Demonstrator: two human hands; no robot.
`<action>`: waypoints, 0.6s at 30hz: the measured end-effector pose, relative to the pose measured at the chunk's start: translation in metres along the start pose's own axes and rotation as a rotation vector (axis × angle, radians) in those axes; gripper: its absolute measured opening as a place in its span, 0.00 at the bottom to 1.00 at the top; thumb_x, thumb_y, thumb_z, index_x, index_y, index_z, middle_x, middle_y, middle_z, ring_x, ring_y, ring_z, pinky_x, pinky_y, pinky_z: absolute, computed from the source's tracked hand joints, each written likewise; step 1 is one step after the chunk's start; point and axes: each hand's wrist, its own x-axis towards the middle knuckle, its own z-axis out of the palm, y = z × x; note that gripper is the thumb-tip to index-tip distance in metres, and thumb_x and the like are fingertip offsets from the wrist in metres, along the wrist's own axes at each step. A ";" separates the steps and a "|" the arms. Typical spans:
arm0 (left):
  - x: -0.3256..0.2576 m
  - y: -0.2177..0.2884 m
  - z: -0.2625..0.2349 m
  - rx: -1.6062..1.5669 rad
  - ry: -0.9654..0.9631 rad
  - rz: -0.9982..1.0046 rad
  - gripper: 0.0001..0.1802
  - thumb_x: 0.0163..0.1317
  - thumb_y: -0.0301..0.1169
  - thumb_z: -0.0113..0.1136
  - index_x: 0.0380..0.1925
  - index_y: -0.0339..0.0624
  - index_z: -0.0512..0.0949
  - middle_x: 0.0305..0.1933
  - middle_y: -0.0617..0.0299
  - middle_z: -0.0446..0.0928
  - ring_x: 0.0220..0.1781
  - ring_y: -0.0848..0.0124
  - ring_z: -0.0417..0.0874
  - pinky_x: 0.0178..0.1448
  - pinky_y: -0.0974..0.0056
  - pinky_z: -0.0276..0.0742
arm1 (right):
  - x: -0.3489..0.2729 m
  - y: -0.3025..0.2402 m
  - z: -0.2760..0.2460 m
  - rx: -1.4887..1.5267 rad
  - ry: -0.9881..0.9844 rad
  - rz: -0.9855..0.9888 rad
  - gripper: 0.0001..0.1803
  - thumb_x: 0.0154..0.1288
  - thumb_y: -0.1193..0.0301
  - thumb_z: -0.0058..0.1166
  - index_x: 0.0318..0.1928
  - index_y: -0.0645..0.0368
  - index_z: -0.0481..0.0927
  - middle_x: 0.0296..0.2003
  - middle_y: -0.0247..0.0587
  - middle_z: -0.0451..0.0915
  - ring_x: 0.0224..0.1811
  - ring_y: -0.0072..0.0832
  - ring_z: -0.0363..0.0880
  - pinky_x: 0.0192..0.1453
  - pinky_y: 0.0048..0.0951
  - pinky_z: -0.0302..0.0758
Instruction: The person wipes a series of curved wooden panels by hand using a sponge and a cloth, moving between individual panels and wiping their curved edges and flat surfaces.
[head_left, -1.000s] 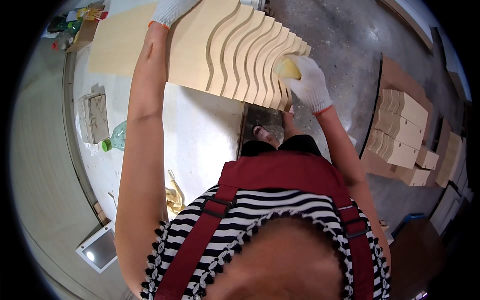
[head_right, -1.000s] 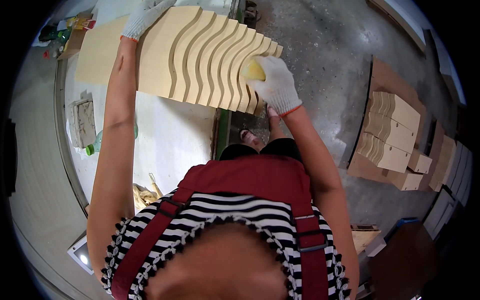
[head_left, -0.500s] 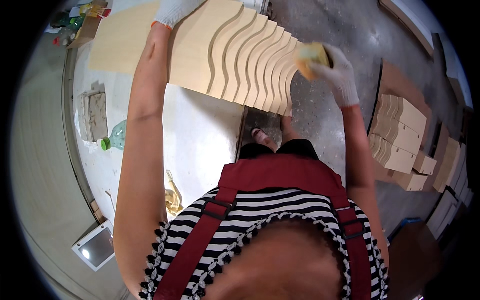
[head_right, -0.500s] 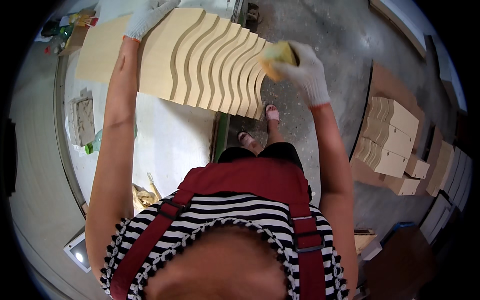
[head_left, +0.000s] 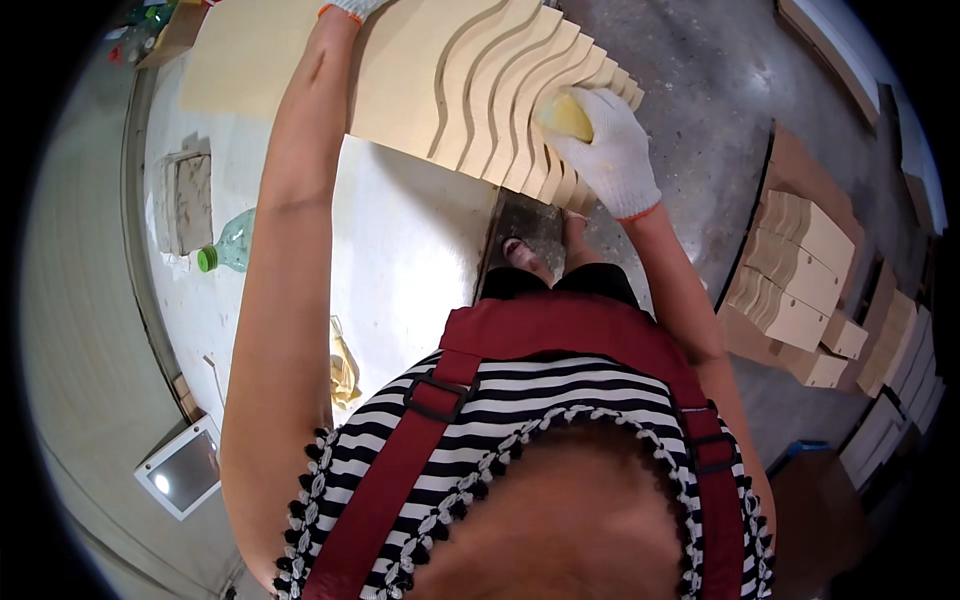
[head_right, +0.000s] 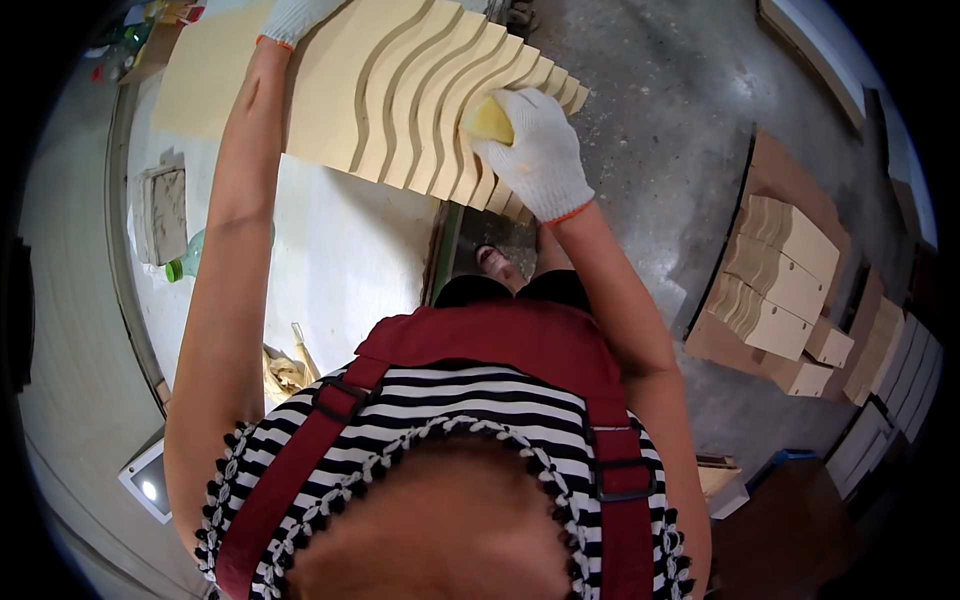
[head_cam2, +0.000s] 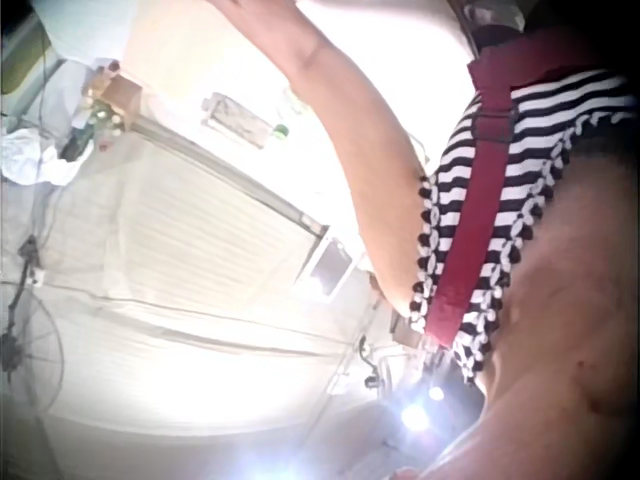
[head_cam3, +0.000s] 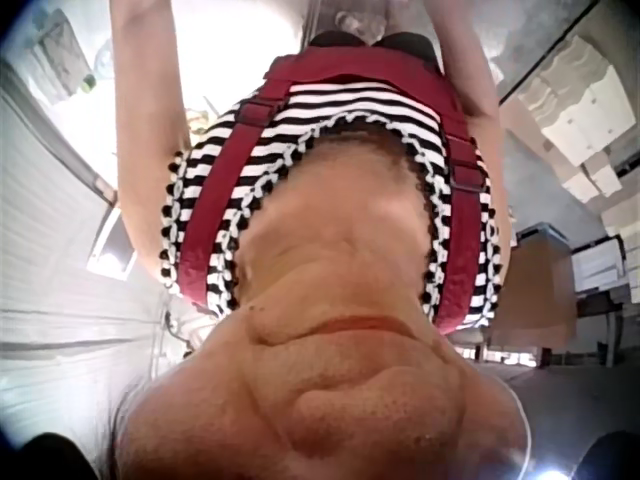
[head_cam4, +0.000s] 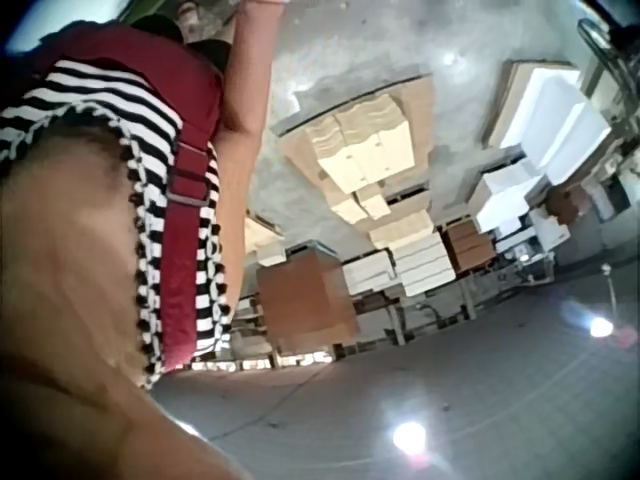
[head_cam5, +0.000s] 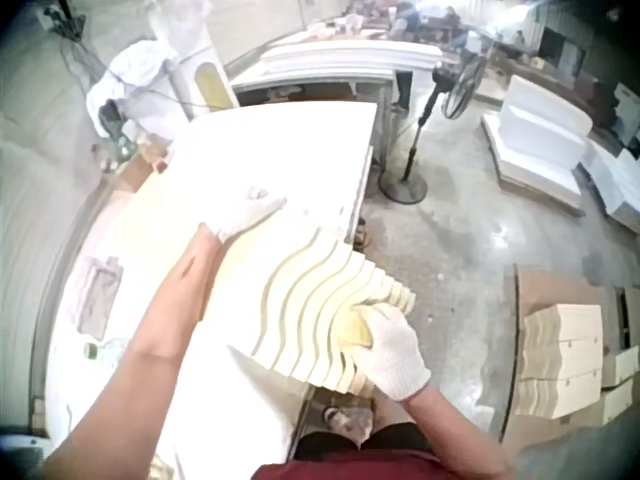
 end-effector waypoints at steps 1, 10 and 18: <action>0.000 -0.001 0.002 0.001 -0.002 -0.003 0.22 0.66 0.47 0.64 0.32 0.35 0.87 0.27 0.54 0.84 0.31 0.67 0.82 0.39 0.56 0.79 | -0.001 -0.003 -0.007 0.038 -0.151 0.034 0.25 0.54 0.61 0.69 0.51 0.60 0.82 0.44 0.49 0.82 0.52 0.48 0.79 0.56 0.44 0.77; -0.014 0.013 -0.011 -0.249 -0.042 -0.118 0.23 0.66 0.47 0.63 0.32 0.34 0.87 0.28 0.54 0.85 0.29 0.66 0.83 0.37 0.56 0.78 | -0.034 -0.019 -0.065 0.186 -0.813 0.091 0.33 0.50 0.59 0.72 0.55 0.62 0.82 0.46 0.50 0.81 0.53 0.47 0.80 0.59 0.40 0.76; -0.005 -0.012 0.010 -0.160 0.071 0.067 0.22 0.66 0.49 0.62 0.36 0.38 0.89 0.33 0.49 0.87 0.36 0.61 0.87 0.44 0.56 0.81 | 0.064 0.040 -0.027 0.190 0.120 0.195 0.30 0.55 0.60 0.72 0.57 0.62 0.83 0.45 0.48 0.83 0.46 0.38 0.84 0.52 0.33 0.79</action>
